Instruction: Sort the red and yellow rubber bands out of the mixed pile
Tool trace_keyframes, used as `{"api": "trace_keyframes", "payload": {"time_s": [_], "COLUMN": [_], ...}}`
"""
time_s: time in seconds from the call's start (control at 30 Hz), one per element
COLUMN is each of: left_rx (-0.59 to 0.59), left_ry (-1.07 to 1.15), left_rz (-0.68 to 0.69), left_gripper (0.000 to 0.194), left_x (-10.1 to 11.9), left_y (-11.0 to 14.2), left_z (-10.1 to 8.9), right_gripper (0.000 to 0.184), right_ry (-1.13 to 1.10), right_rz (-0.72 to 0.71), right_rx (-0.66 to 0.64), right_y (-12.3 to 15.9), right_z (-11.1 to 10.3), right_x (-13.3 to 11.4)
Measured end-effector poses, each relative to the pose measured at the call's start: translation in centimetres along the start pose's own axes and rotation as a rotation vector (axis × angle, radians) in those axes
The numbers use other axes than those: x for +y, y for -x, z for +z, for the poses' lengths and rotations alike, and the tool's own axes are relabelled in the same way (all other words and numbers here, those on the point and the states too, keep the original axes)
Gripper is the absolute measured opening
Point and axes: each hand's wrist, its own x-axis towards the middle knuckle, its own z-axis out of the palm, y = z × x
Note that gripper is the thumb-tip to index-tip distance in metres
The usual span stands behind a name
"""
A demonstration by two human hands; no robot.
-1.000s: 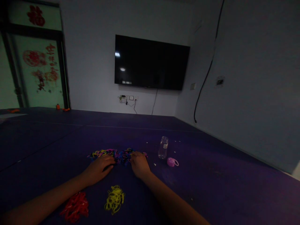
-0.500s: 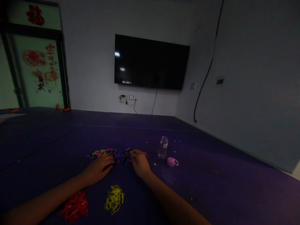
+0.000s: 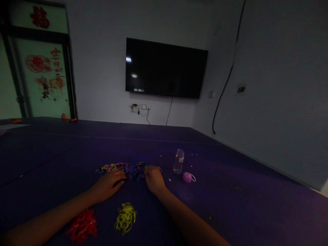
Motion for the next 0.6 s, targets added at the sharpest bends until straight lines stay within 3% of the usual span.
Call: {"api": "trace_keyframes", "payload": {"time_s": [0.6], "left_rx": [-0.006], "left_ry": [-0.002], "left_rz": [-0.026], "left_gripper": [0.021], "left_x": [-0.04], "left_y": [0.1], "left_z": [0.07], "right_gripper": [0.023], "right_ry": [0.176], "right_rz": [0.092], "right_rx": [-0.094], "right_y": [0.21], "right_z": [-0.05], "right_x": [-0.68]}}
